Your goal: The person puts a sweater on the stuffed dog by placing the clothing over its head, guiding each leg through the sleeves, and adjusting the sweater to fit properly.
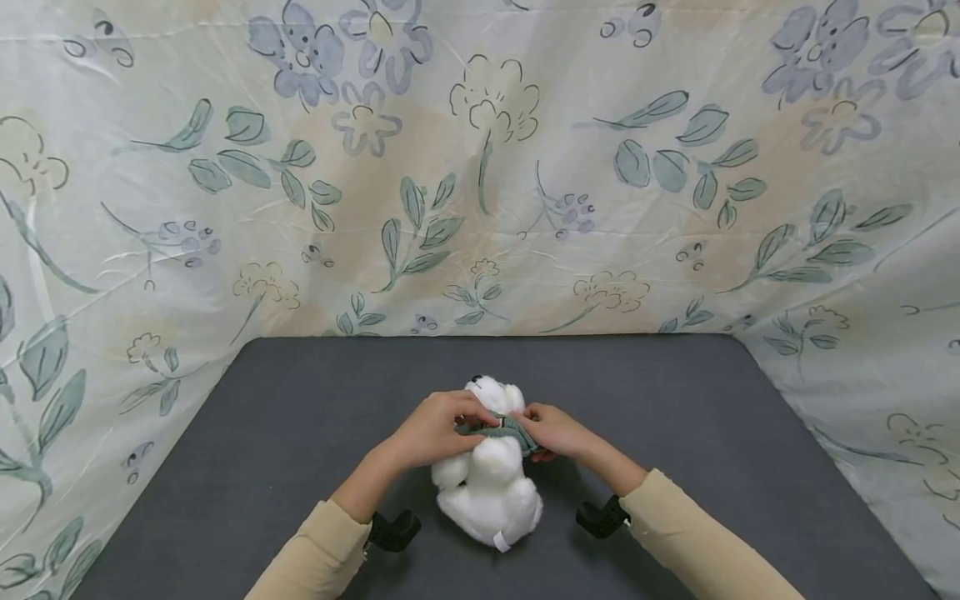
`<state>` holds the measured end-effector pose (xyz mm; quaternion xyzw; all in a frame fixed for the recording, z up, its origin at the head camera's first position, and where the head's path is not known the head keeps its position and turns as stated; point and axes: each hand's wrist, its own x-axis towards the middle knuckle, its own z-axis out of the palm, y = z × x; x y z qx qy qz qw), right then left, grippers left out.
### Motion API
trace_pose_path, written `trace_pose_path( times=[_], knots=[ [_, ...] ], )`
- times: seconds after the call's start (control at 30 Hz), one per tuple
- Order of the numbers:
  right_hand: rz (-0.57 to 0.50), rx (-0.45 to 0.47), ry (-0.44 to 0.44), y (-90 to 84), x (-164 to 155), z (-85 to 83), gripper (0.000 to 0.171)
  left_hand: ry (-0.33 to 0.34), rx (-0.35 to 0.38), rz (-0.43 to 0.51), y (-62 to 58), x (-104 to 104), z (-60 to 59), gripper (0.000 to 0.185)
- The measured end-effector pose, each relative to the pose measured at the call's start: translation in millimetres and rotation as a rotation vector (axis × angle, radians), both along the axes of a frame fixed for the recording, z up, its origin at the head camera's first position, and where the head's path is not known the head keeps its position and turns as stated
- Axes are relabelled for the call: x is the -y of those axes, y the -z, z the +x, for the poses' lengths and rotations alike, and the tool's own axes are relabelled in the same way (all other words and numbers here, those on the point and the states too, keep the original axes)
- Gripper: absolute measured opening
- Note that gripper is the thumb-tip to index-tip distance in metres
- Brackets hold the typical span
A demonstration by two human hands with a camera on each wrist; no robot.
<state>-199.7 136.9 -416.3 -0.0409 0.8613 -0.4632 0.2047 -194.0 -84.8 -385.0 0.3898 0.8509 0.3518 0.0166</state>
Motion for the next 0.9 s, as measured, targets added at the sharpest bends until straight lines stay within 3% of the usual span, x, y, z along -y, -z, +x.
trace_pose_path(
  times=[0.1, 0.27, 0.43, 0.53, 0.63, 0.77, 0.9],
  knots=[
    [0.003, -0.021, 0.001, 1.1, -0.5, 0.2, 0.046, -0.049, -0.044, 0.002, 0.8, -3.4, 0.7, 0.010],
    [0.022, -0.140, 0.035, 0.5, -2.9, 4.9, 0.040, -0.114, -0.019, 0.064, -0.3, -7.5, 1.8, 0.005],
    [0.111, -0.469, 0.079, -7.0, -3.3, 13.4, 0.022, -0.167, 0.006, 0.141, -0.4, -8.9, 0.9, 0.005],
    [0.131, -0.690, 0.101, -13.6, -2.0, 18.1, 0.012, -0.166, -0.004, 0.165, -0.1, -9.0, 0.0, 0.005],
    [0.122, -0.847, 0.110, -20.1, -0.4, 23.9, 0.003, -0.156, -0.017, 0.186, -0.1, -9.1, -0.5, 0.005],
    [0.087, -0.933, 0.066, -24.5, 2.1, 34.3, 0.008, -0.166, -0.033, 0.212, -0.6, -9.1, -0.7, 0.005],
    [0.063, -0.918, -0.016, -22.4, 4.2, 43.5, 0.010, -0.188, -0.064, 0.240, -1.8, -9.8, -1.1, 0.006]
  ],
)
